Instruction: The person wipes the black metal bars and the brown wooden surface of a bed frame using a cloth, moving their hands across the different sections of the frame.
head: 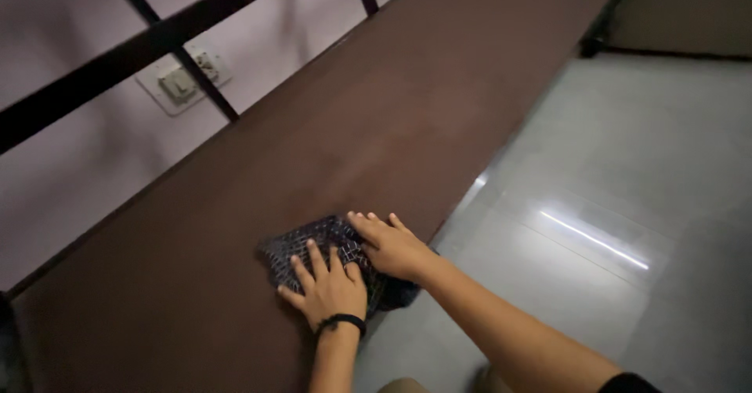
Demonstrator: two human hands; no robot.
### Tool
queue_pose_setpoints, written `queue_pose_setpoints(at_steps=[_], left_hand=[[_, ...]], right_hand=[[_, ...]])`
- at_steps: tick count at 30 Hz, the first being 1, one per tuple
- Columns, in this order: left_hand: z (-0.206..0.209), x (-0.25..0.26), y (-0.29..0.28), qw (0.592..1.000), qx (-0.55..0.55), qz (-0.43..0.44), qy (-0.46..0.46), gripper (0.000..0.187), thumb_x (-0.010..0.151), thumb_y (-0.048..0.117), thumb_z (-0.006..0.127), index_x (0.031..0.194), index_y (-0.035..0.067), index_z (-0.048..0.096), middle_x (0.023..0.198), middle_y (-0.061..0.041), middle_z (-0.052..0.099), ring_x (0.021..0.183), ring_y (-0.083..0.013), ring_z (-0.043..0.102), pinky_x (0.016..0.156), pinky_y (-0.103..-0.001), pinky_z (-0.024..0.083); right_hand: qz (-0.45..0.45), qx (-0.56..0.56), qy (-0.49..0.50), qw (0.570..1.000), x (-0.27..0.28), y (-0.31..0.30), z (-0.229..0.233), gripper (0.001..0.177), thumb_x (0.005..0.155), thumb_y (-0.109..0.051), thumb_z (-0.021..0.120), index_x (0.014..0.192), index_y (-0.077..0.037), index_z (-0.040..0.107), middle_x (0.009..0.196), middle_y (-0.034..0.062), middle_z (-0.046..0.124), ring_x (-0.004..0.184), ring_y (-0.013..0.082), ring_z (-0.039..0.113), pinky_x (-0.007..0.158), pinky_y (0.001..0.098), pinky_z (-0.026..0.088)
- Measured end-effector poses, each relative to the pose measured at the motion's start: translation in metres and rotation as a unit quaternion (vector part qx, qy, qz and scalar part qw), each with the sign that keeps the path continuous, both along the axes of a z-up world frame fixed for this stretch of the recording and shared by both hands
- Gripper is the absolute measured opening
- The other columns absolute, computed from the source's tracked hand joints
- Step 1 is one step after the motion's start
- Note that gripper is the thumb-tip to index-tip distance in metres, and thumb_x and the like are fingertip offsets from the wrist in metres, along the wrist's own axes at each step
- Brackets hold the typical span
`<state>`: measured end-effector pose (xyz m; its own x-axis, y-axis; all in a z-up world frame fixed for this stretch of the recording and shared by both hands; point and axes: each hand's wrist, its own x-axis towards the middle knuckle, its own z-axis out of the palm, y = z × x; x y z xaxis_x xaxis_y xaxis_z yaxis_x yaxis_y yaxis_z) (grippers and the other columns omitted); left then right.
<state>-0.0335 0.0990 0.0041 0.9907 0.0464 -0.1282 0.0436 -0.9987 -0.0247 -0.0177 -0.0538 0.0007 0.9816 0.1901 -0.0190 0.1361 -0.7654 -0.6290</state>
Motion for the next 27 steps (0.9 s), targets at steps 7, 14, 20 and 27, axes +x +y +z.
queue_pose_setpoints(at_steps=[7,14,20,27], left_hand=[[0.007,0.083,0.022,0.998,-0.048,0.001,0.027,0.064,0.098,0.052,0.036,0.159,0.044,0.021,0.171,0.007,0.008,0.157,-0.0275,0.005,0.119,-0.071,0.005],[0.014,0.145,-0.014,0.989,-0.098,-0.034,0.103,0.063,0.1,0.037,0.044,0.158,0.048,0.022,0.172,0.011,0.003,0.159,-0.0221,-0.002,0.12,-0.071,-0.002],[0.015,0.106,-0.034,0.987,-0.135,-0.065,0.055,0.057,0.1,0.031,0.048,0.152,0.051,0.036,0.17,0.014,0.014,0.159,-0.0167,0.006,0.126,-0.063,0.002],[0.007,0.043,-0.015,0.988,-0.132,-0.081,0.006,0.058,0.098,0.032,0.049,0.154,0.041,0.036,0.168,0.01,0.02,0.156,-0.0192,0.009,0.123,-0.063,0.003]], right_hand=[[-0.05,-0.015,0.042,0.998,0.008,-0.015,0.021,0.063,0.104,-0.05,0.03,0.158,-0.018,0.029,0.167,0.001,0.03,0.157,0.0219,0.016,0.127,0.0433,0.007],[-0.035,0.005,0.051,0.998,0.017,-0.019,0.004,0.067,0.104,-0.05,0.026,0.159,-0.011,0.026,0.166,0.0038,0.028,0.156,0.0219,0.012,0.124,0.0438,0.004],[-0.035,-0.005,0.065,0.997,0.029,-0.025,-0.015,0.059,0.106,-0.049,0.025,0.139,-0.008,0.05,0.153,0.009,0.048,0.158,0.0256,0.016,0.127,0.0486,0.008],[-0.04,-0.002,-0.002,0.999,0.021,-0.026,-0.03,0.054,0.103,-0.04,0.043,0.152,-0.017,0.044,0.167,0.008,0.027,0.157,0.0272,0.013,0.124,0.0509,0.005]])
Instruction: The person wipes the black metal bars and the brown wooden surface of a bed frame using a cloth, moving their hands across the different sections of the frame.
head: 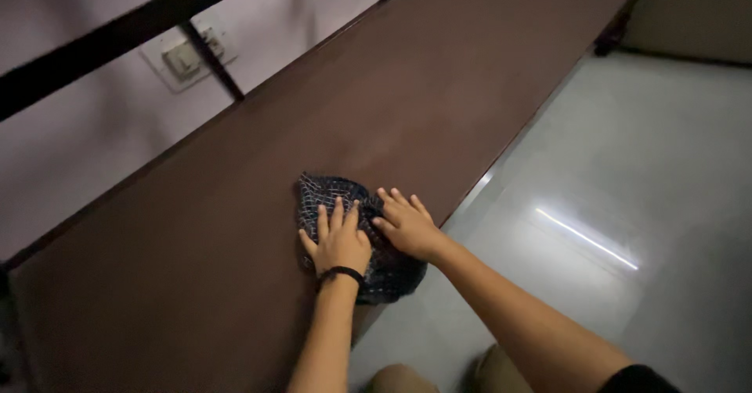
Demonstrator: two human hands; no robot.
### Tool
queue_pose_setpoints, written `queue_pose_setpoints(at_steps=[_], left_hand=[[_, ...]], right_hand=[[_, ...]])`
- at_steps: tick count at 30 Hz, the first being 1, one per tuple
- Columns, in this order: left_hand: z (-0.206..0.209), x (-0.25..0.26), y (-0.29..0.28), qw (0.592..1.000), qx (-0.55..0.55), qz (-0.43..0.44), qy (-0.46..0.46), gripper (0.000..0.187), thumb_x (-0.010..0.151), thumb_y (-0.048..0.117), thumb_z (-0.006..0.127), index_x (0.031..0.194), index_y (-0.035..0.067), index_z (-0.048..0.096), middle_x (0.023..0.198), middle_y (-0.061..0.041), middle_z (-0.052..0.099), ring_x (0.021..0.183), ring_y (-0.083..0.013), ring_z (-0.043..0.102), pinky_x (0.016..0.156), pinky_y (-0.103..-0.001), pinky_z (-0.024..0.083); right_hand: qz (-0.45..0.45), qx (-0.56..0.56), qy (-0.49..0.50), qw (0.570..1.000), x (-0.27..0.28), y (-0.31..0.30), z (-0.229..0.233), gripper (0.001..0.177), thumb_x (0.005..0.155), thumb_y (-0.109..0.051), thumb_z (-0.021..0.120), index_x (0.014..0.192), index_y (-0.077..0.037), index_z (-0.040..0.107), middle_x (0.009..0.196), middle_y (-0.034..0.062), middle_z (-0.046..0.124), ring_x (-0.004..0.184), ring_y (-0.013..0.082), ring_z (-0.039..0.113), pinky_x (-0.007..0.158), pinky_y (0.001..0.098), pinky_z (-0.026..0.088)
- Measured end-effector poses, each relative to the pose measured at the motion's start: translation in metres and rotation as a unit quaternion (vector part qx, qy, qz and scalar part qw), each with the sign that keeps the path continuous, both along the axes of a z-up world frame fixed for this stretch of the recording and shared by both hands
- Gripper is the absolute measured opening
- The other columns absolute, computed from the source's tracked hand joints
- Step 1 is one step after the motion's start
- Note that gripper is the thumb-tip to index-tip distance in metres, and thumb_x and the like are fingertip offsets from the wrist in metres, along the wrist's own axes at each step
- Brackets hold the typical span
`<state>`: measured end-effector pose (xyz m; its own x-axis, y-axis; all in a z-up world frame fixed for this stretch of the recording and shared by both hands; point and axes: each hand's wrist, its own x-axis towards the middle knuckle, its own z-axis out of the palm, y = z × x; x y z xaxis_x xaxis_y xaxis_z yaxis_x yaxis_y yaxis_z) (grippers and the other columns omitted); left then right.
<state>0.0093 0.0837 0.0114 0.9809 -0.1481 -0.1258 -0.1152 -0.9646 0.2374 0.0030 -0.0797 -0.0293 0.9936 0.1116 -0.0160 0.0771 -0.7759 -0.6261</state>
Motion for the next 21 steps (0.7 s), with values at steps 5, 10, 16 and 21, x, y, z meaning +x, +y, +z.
queue_pose_setpoints(at_steps=[5,10,16,21], left_hand=[[-0.004,-0.046,0.009,0.999,0.01,0.006,-0.031,0.059,0.096,0.034,0.05,0.154,0.033,0.038,0.167,0.006,0.025,0.155,-0.0213,0.014,0.121,-0.065,0.006],[-0.011,-0.094,0.019,0.99,0.03,0.003,-0.138,0.055,0.101,0.039,0.045,0.152,0.02,0.043,0.161,-0.003,0.036,0.152,-0.0265,0.024,0.118,-0.068,0.013],[-0.013,-0.138,0.046,0.992,0.068,0.003,-0.108,0.071,0.095,0.059,0.051,0.153,0.018,0.04,0.159,-0.004,0.037,0.152,-0.0272,0.025,0.118,-0.068,0.016],[-0.008,-0.169,0.096,0.985,0.144,-0.007,-0.1,0.074,0.088,0.05,0.067,0.153,0.03,0.036,0.165,0.001,0.03,0.152,-0.0261,0.025,0.118,-0.067,0.019]], right_hand=[[-0.01,-0.049,0.022,0.999,-0.035,0.016,0.015,0.057,0.098,-0.025,0.052,0.154,-0.027,0.042,0.167,0.008,0.024,0.157,0.0283,0.014,0.125,0.052,0.008],[0.003,-0.047,0.009,0.999,-0.062,0.036,0.024,0.068,0.093,-0.002,0.044,0.157,-0.026,0.038,0.168,0.0087,0.024,0.157,0.0305,0.015,0.125,0.0537,0.008],[0.07,-0.02,-0.005,0.997,-0.088,0.058,0.021,0.08,0.081,0.003,0.047,0.157,-0.022,0.037,0.168,0.0095,0.025,0.157,0.031,0.014,0.125,0.0518,0.01],[0.116,-0.005,0.061,0.991,-0.104,0.072,0.035,0.068,0.091,-0.017,0.052,0.157,-0.021,0.036,0.168,0.0057,0.026,0.158,0.026,0.012,0.126,0.054,0.002]])
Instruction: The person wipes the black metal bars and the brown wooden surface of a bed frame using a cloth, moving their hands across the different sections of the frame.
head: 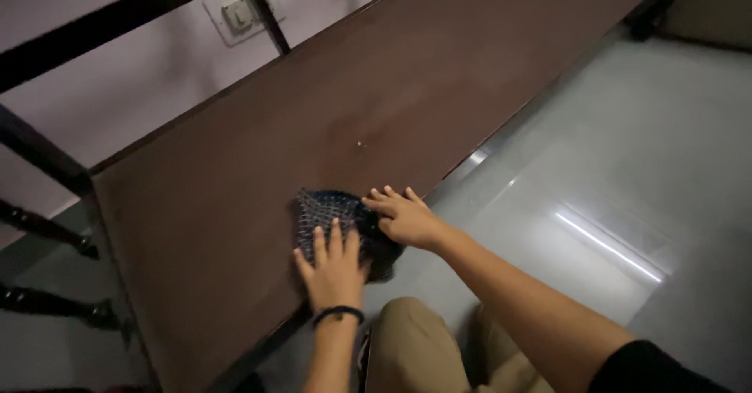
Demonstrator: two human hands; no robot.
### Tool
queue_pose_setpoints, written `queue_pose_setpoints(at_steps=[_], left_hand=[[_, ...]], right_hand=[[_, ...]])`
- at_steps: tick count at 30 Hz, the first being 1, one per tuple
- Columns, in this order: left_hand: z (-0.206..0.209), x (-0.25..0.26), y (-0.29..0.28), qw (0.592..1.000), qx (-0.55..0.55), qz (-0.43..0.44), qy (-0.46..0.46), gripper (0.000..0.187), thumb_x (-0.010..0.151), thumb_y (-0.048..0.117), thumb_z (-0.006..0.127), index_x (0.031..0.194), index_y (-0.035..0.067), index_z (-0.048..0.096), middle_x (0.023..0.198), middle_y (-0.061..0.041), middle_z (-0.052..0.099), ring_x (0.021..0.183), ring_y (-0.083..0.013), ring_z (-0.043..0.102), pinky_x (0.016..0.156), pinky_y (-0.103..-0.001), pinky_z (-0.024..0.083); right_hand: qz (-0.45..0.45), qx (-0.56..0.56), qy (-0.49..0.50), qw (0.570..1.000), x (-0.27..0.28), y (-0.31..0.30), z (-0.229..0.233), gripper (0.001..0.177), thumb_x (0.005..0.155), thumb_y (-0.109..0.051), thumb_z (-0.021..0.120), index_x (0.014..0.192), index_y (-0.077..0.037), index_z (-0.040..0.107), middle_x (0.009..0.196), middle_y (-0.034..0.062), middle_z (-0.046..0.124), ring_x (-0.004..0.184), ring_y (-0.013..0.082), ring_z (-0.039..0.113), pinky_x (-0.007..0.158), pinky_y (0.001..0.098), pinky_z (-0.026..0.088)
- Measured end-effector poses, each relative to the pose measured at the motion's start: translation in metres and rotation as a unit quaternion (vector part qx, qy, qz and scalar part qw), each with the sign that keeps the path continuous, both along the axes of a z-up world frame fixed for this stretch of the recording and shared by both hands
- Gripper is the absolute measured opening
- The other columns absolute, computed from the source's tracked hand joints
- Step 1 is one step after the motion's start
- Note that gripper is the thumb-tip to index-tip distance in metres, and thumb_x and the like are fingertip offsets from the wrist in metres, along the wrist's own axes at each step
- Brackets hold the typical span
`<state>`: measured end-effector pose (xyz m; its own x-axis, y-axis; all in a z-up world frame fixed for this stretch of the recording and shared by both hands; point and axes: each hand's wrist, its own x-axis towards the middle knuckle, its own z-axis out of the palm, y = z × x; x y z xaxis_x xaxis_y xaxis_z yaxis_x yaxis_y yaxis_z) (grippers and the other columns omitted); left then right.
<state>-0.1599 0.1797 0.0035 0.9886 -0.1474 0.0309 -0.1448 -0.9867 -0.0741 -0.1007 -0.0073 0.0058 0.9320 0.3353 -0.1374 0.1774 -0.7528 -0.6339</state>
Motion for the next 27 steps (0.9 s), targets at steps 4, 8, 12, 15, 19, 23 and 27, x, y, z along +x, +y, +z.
queue_pose_setpoints(at_steps=[4,8,12,15,19,23,27], left_hand=[[0.032,-0.024,0.017,0.994,-0.029,0.079,0.073,0.099,0.082,0.053,0.075,0.16,0.042,0.014,0.169,-0.001,0.018,0.154,-0.032,0.018,0.116,-0.071,0.019],[0.063,-0.008,-0.007,0.974,0.008,0.141,0.179,0.109,0.084,0.057,0.076,0.162,0.042,0.0,0.171,-0.013,0.003,0.155,-0.0429,0.006,0.114,-0.074,0.01],[0.062,0.024,-0.046,0.964,0.046,0.145,0.219,0.106,0.091,0.057,0.07,0.165,0.028,-0.001,0.17,-0.022,0.001,0.154,-0.0468,0.003,0.113,-0.075,0.003],[0.035,0.04,-0.056,0.981,0.037,0.126,0.139,0.091,0.097,0.051,0.061,0.163,0.021,0.006,0.169,-0.019,0.007,0.155,-0.0419,0.008,0.115,-0.074,0.006],[0.006,0.026,-0.046,0.996,0.054,0.066,0.004,0.081,0.097,0.037,0.063,0.161,0.022,0.016,0.168,-0.01,0.018,0.153,-0.0341,0.016,0.116,-0.071,0.013],[0.016,0.009,-0.027,0.998,0.011,0.046,0.049,0.097,0.087,0.044,0.074,0.163,0.02,0.018,0.169,-0.004,0.02,0.155,-0.0293,0.018,0.12,-0.066,0.015],[0.029,-0.009,-0.004,0.995,-0.008,0.077,0.06,0.105,0.081,0.048,0.079,0.162,0.025,0.018,0.168,-0.001,0.019,0.156,-0.0286,0.016,0.121,-0.066,0.015]], right_hand=[[0.001,-0.008,0.027,1.0,0.003,0.001,0.004,0.063,0.1,-0.041,0.036,0.159,-0.021,0.031,0.168,0.0027,0.023,0.158,0.0231,0.009,0.125,0.0522,-0.001],[0.004,-0.005,0.046,0.999,0.008,-0.001,-0.007,0.068,0.102,-0.055,0.019,0.156,-0.02,0.038,0.17,0.0005,0.019,0.159,0.0206,0.004,0.126,0.0494,-0.006],[-0.017,0.004,0.052,0.998,0.007,0.001,-0.011,0.069,0.103,-0.057,0.016,0.157,-0.018,0.035,0.169,-0.0002,0.021,0.159,0.0195,0.004,0.126,0.0472,-0.005],[-0.026,-0.022,0.066,0.997,0.009,0.004,-0.008,0.066,0.104,-0.055,0.021,0.153,-0.018,0.043,0.166,0.001,0.031,0.16,0.0201,0.006,0.128,0.0474,-0.004],[-0.016,-0.035,0.065,0.997,0.01,0.0,-0.012,0.062,0.103,-0.053,0.031,0.149,-0.018,0.051,0.164,0.0022,0.039,0.163,0.0204,0.009,0.13,0.0466,-0.001],[-0.035,-0.009,-0.005,0.999,0.007,0.001,-0.019,0.074,0.101,-0.059,0.045,0.159,-0.013,0.035,0.166,0.0106,0.028,0.159,0.023,0.01,0.126,0.0464,0.0],[-0.033,-0.017,-0.005,0.999,0.0,0.002,-0.009,0.079,0.095,-0.06,0.054,0.159,-0.02,0.034,0.166,0.007,0.024,0.157,0.0215,0.01,0.125,0.0465,0.0]])
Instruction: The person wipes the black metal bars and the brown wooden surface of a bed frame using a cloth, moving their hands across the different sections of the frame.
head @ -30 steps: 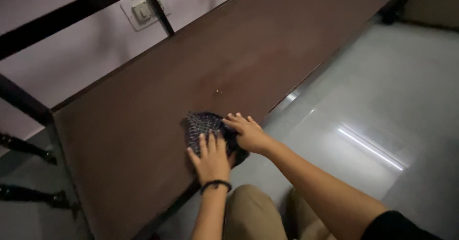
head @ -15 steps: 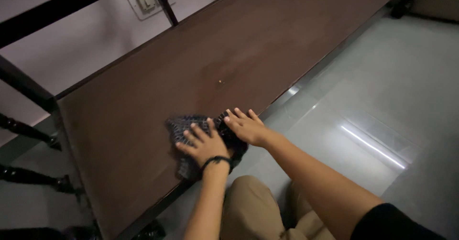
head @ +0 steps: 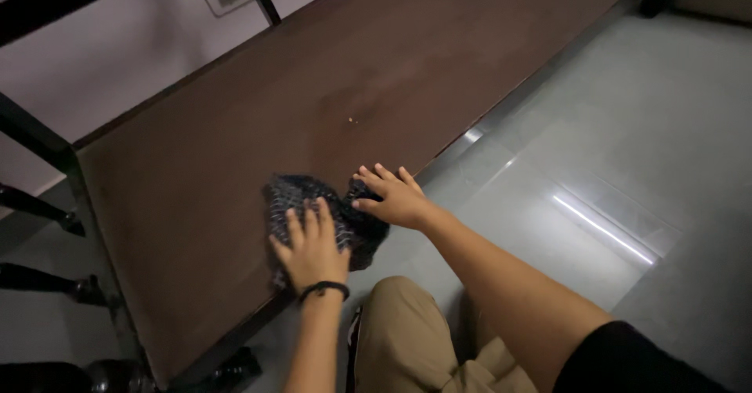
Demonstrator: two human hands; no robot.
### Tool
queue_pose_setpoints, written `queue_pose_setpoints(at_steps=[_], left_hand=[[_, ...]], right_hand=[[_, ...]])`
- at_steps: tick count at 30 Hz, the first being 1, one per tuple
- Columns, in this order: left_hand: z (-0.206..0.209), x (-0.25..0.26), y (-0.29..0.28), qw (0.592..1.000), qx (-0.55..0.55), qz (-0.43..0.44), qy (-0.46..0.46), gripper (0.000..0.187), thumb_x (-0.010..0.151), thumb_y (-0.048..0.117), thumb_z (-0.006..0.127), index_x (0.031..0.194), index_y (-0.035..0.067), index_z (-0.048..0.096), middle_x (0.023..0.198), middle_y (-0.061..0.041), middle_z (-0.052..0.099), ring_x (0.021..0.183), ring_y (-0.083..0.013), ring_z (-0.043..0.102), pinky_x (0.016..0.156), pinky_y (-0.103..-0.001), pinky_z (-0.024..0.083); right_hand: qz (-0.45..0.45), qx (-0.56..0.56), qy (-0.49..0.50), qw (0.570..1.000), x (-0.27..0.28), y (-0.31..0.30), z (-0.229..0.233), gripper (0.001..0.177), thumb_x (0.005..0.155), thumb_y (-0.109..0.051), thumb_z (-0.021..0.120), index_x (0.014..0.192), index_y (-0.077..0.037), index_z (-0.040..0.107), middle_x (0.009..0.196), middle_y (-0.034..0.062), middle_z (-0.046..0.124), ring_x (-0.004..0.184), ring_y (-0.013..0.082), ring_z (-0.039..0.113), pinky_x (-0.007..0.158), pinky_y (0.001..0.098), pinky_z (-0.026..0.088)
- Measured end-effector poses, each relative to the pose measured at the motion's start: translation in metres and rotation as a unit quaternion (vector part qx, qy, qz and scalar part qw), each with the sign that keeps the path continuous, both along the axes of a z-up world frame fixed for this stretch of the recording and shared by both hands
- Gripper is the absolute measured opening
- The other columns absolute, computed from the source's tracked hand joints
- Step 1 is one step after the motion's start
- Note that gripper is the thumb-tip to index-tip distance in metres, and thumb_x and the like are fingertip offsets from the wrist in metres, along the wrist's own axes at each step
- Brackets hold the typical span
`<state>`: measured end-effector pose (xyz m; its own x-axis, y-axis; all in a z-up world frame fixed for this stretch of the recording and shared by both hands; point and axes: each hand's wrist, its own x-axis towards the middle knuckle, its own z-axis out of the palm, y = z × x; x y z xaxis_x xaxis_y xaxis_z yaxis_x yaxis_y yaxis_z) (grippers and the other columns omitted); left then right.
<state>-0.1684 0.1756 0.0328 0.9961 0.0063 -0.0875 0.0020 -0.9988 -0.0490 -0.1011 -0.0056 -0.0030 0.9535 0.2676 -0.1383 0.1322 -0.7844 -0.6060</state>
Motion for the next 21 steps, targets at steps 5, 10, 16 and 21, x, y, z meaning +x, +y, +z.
queue_pose_setpoints(at_steps=[5,10,16,21], left_hand=[[0.015,-0.02,0.027,0.993,0.031,0.108,0.042,0.109,0.077,0.057,0.08,0.161,0.032,0.015,0.172,-0.01,0.005,0.156,-0.0357,0.009,0.119,-0.065,0.016],[0.02,-0.013,0.016,0.981,0.066,0.149,0.106,0.116,0.079,0.059,0.08,0.163,0.03,0.006,0.171,-0.011,0.003,0.156,-0.0375,0.004,0.119,-0.068,0.012],[0.02,0.001,0.0,0.984,0.109,0.099,0.097,0.123,0.078,0.055,0.083,0.165,0.012,0.007,0.171,-0.017,0.009,0.156,-0.0396,0.009,0.119,-0.064,0.014],[0.013,0.024,-0.016,0.987,0.08,0.081,0.111,0.123,0.079,0.051,0.084,0.165,0.011,0.005,0.172,-0.015,0.006,0.157,-0.0377,0.007,0.12,-0.064,0.012]], right_hand=[[0.009,-0.006,0.011,1.0,-0.002,0.003,0.011,0.069,0.095,-0.058,0.05,0.156,-0.026,0.039,0.169,-0.0039,0.025,0.159,0.0194,0.009,0.127,0.0477,-0.001],[0.012,0.001,0.033,0.999,0.004,0.003,0.006,0.067,0.099,-0.06,0.037,0.157,-0.026,0.036,0.169,-0.0036,0.022,0.159,0.0201,0.007,0.126,0.0493,-0.002],[0.032,-0.017,0.038,0.999,0.01,0.004,-0.002,0.067,0.1,-0.059,0.03,0.159,-0.027,0.032,0.17,-0.0052,0.018,0.158,0.0208,0.007,0.126,0.0511,-0.003],[0.044,-0.074,0.06,0.994,0.009,0.007,0.014,0.071,0.1,-0.06,0.034,0.161,-0.025,0.025,0.171,-0.0049,0.015,0.159,0.0223,0.005,0.126,0.0526,0.001]])
